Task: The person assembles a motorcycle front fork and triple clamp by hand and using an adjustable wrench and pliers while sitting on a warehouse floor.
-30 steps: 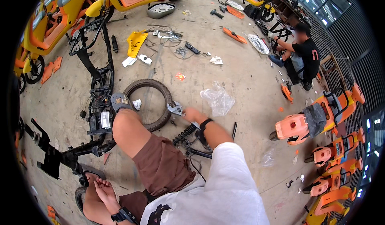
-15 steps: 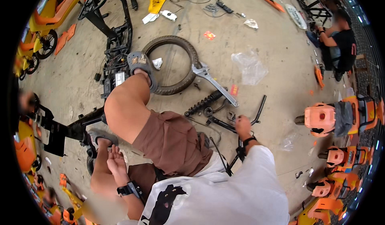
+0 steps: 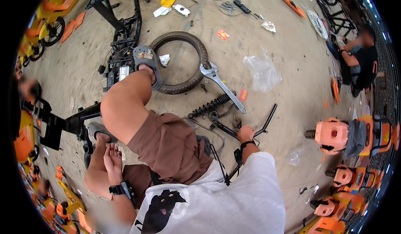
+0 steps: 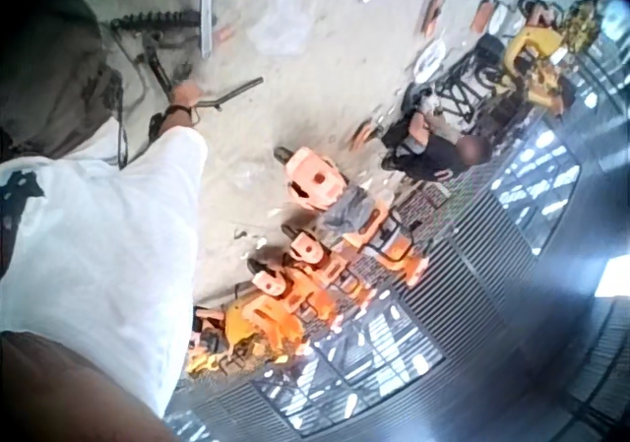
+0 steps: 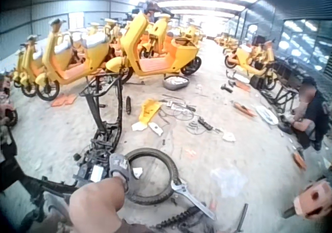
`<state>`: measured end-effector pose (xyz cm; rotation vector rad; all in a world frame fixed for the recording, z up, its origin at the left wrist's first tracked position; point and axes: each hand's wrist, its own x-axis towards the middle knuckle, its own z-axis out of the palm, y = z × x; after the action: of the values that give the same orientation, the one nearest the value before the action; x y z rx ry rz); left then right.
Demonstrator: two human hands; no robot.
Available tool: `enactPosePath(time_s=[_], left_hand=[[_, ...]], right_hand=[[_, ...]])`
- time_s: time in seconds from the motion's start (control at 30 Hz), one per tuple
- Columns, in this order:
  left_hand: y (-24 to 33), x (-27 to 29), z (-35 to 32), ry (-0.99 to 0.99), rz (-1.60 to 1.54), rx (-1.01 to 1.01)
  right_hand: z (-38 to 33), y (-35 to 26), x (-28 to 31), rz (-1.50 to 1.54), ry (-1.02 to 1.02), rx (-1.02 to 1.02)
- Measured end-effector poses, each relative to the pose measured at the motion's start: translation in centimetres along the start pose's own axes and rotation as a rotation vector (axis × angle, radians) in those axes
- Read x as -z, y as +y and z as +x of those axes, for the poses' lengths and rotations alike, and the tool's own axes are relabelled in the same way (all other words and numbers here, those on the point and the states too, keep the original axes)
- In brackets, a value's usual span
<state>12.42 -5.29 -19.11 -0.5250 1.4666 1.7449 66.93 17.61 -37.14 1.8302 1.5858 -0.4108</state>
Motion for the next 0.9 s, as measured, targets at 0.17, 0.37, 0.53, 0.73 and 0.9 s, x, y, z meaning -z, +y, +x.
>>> enactPosePath(time_s=[0.17,0.37,0.53,0.73,0.9], left_hand=[[-0.1,-2.1,-2.2,-0.041,0.015,-0.014],[0.3,-1.6,-2.1,-0.097,-0.055,-0.005],[0.8,-3.8,-3.7,-0.180,-0.001,0.015],[1.2,-3.3,-4.2,-0.187,-0.037,-0.004],[1.4,-2.9,-4.4,-0.190,-0.035,-0.022]], right_hand=[[-1.0,-0.1,2.3,-0.010,0.099,0.161],[-1.4,-3.5,7.4,0.245,0.043,0.384],[-1.2,-10.2,14.8,0.266,0.017,0.649],[-0.6,-18.4,20.0,0.286,0.176,0.768],[-1.0,-20.6,22.3,0.095,0.220,0.766]])
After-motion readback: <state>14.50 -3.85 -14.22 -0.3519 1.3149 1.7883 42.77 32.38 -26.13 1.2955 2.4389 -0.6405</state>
